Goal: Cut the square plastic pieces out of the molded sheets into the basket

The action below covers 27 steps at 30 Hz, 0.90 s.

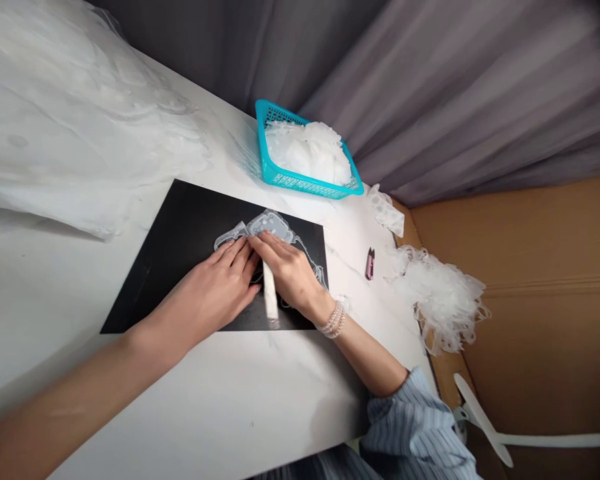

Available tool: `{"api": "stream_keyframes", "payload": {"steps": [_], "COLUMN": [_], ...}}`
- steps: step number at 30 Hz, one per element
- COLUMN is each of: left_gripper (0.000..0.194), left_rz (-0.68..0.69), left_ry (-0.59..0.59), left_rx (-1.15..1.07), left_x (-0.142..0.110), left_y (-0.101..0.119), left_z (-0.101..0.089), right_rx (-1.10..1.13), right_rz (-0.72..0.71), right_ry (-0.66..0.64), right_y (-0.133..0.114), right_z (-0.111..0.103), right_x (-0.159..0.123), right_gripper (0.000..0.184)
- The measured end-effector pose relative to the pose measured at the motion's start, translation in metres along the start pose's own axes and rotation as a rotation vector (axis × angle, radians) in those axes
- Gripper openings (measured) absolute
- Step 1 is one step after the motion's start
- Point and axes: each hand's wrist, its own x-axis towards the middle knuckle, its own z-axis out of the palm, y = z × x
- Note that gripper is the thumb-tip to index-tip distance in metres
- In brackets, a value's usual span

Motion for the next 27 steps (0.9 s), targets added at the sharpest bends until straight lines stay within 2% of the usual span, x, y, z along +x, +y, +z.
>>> {"api": "stream_keyframes", "payload": {"steps": [2, 5, 8, 9, 11, 13, 15, 18, 20, 21, 23, 24, 25, 27], "left_gripper": [0.054, 0.054, 0.054, 0.053, 0.052, 0.051, 0.049, 0.043, 0.041, 0.041, 0.042, 0.045, 0.051, 0.069], "left_rz": [-0.01, -0.015, -0.025, -0.028, -0.036, -0.029, -0.031, -0.041, -0.069, -0.116, -0.318, -0.442, -0.548, -0.639], "left_ry": [0.001, -0.014, -0.035, -0.039, -0.034, -0.008, 0.033, 0.121, 0.224, 0.285, 0.355, 0.329, 0.256, -0.005], "left_rx": [-0.002, -0.013, -0.008, -0.001, 0.022, 0.031, -0.006, -0.201, -0.39, -0.491, -0.761, -0.961, -1.203, -1.71], "left_x": [0.0, 0.0, 0.0, 0.0, 0.001, 0.003, 0.006, 0.012, 0.017, 0.02, 0.025, 0.027, 0.029, 0.03], "left_y": [0.0, 0.002, 0.005, 0.005, 0.006, 0.004, 0.002, -0.002, -0.003, -0.002, -0.001, -0.001, -0.002, -0.005], "left_z": [0.002, 0.003, 0.002, 0.001, 0.001, 0.0, -0.003, -0.015, -0.029, -0.037, -0.051, -0.057, -0.061, -0.066], "right_rx": [0.207, 0.638, 0.717, 0.734, 0.768, 0.802, 0.828, 0.904, 0.947, 0.95, 0.921, 0.9, 0.874, 0.798], "right_rz": [0.137, 0.565, 0.691, 0.711, 0.731, 0.73, 0.718, 0.678, 0.622, 0.586, 0.511, 0.471, 0.426, 0.329], "right_ry": [0.169, 0.555, 0.61, 0.608, 0.595, 0.582, 0.569, 0.555, 0.543, 0.54, 0.531, 0.52, 0.492, 0.339], "right_y": [0.024, 0.08, 0.131, 0.142, 0.149, 0.139, 0.119, 0.081, 0.054, 0.041, 0.013, 0.0, -0.014, -0.04], "right_z": [-0.015, -0.062, -0.116, -0.128, -0.138, -0.134, -0.125, -0.116, -0.115, -0.115, -0.114, -0.112, -0.11, -0.106], "right_x": [-0.001, -0.014, -0.036, -0.043, -0.054, -0.056, -0.05, -0.03, -0.018, -0.014, -0.011, -0.012, -0.014, -0.023], "right_gripper": [0.032, 0.025, 0.017, 0.018, 0.019, 0.015, 0.014, 0.022, 0.024, 0.023, 0.022, 0.021, 0.021, 0.022]}}
